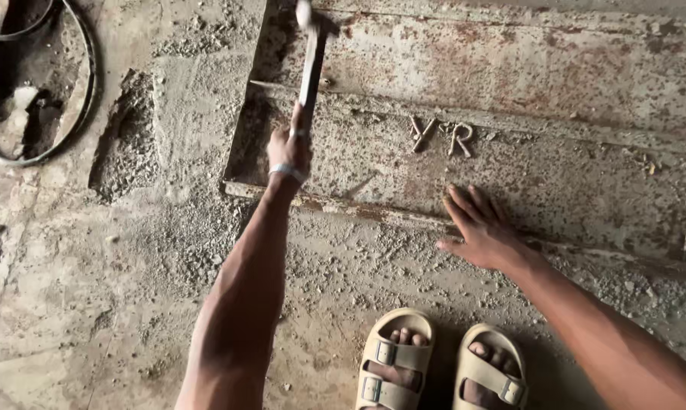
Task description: The person uses a hammer to repeatedly strike a rectangular metal plate on the floor, removing rust and debris. The person holds the plate steady with one hand while striking with the other.
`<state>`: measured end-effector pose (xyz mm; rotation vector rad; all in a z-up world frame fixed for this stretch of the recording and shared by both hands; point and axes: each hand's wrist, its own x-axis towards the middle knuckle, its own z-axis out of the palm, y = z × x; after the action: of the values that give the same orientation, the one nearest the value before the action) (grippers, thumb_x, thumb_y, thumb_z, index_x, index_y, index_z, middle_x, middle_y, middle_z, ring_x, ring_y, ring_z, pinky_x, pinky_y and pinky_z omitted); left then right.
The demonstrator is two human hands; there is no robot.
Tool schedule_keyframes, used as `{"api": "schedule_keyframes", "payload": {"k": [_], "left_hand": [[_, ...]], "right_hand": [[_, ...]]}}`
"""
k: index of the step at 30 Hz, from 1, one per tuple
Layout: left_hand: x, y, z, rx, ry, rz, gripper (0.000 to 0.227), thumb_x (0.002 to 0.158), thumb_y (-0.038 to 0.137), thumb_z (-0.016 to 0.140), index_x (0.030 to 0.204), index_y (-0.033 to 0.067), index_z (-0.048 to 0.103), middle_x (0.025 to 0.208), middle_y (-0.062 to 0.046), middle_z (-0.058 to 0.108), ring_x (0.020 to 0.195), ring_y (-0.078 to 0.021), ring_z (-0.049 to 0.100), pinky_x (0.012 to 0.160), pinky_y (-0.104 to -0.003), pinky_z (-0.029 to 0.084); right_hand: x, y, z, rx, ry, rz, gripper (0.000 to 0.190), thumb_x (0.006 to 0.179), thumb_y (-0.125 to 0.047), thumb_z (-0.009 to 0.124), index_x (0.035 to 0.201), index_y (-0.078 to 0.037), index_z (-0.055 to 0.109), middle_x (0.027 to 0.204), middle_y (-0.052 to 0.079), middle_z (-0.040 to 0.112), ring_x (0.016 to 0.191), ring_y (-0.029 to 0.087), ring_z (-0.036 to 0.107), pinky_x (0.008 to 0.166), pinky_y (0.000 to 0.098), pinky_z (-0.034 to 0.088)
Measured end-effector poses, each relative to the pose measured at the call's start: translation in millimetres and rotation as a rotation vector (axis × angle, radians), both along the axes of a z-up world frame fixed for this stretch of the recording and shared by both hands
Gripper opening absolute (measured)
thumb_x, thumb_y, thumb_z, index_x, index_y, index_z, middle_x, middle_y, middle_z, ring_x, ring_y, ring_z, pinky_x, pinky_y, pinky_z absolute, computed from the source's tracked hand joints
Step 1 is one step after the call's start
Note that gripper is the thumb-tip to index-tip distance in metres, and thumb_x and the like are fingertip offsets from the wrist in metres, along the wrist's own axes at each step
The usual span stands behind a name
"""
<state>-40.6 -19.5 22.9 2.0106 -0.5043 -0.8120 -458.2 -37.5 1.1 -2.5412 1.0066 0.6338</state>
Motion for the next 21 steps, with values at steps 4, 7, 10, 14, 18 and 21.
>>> {"api": "schedule_keyframes", "payload": {"k": [4, 7, 10, 14, 18, 21], "left_hand": [[-14, -51, 31, -0.620, 0.407, 0.028, 0.057, 0.099, 0.053, 0.065, 0.117, 0.0005, 0.052, 0.073, -0.004, 0.067, 0.048, -0.0087, 0.046, 0.039, -0.028, 0.042], [-17, -92, 48, -0.810, 0.268, -0.095, 0.068, 0.099, 0.064, 0.055, 0.097, -0.0042, 0.057, 0.060, -0.004, 0.053, 0.039, -0.0101, 0.041, 0.031, -0.031, 0.038], [-23, -93, 41, -0.733, 0.087, -0.136, 0.084, 0.102, 0.074, 0.044, 0.077, -0.0061, 0.045, 0.054, -0.005, 0.045, 0.039, -0.0118, 0.037, 0.031, -0.031, 0.034], [-36, -31, -3, 0.384, -0.331, -0.191, 0.092, 0.095, 0.080, 0.043, 0.121, -0.0051, 0.065, 0.087, -0.011, 0.066, 0.066, -0.0148, 0.064, 0.057, -0.034, 0.060], [-32, -16, -18, 0.448, -0.571, -0.442, 0.089, 0.102, 0.080, 0.052, 0.094, -0.0038, 0.082, 0.063, -0.013, 0.057, 0.062, -0.0226, 0.060, 0.063, -0.038, 0.047], [-31, -25, 3, 0.088, -0.506, -0.325, 0.070, 0.091, 0.071, 0.065, 0.076, 0.0045, 0.078, 0.050, -0.002, 0.055, 0.049, -0.0188, 0.059, 0.051, -0.038, 0.047]], "right_hand": [[3, 3, 4, -0.018, -0.004, 0.018, 0.103, 0.089, -0.076, 0.043, 0.162, -0.017, 0.001, 0.170, 0.009, -0.012, 0.155, 0.035, -0.012, 0.122, 0.0554, -0.005], [1, 5, 13, 0.011, 0.026, -0.010, 0.101, 0.091, -0.075, 0.044, 0.162, -0.017, 0.003, 0.170, 0.008, -0.011, 0.155, 0.035, -0.012, 0.122, 0.0564, -0.005], [5, 11, 22, 0.023, 0.041, -0.028, 0.101, 0.090, -0.074, 0.047, 0.162, -0.018, 0.003, 0.170, 0.007, -0.010, 0.155, 0.034, -0.012, 0.123, 0.0559, -0.004], [-1, 14, 31, 0.027, 0.111, -0.052, 0.101, 0.090, -0.074, 0.052, 0.163, -0.020, 0.006, 0.172, 0.006, -0.009, 0.157, 0.033, -0.011, 0.126, 0.0552, -0.002], [-6, 9, 29, 0.182, -0.019, -0.114, 0.100, 0.091, -0.069, 0.052, 0.163, -0.024, 0.001, 0.170, -0.001, -0.014, 0.155, 0.030, -0.019, 0.123, 0.0571, -0.005], [0, 7, 25, 0.161, -0.002, -0.120, 0.100, 0.090, -0.070, 0.054, 0.164, -0.026, 0.001, 0.171, -0.002, -0.014, 0.156, 0.029, -0.017, 0.123, 0.0584, -0.004]]}}
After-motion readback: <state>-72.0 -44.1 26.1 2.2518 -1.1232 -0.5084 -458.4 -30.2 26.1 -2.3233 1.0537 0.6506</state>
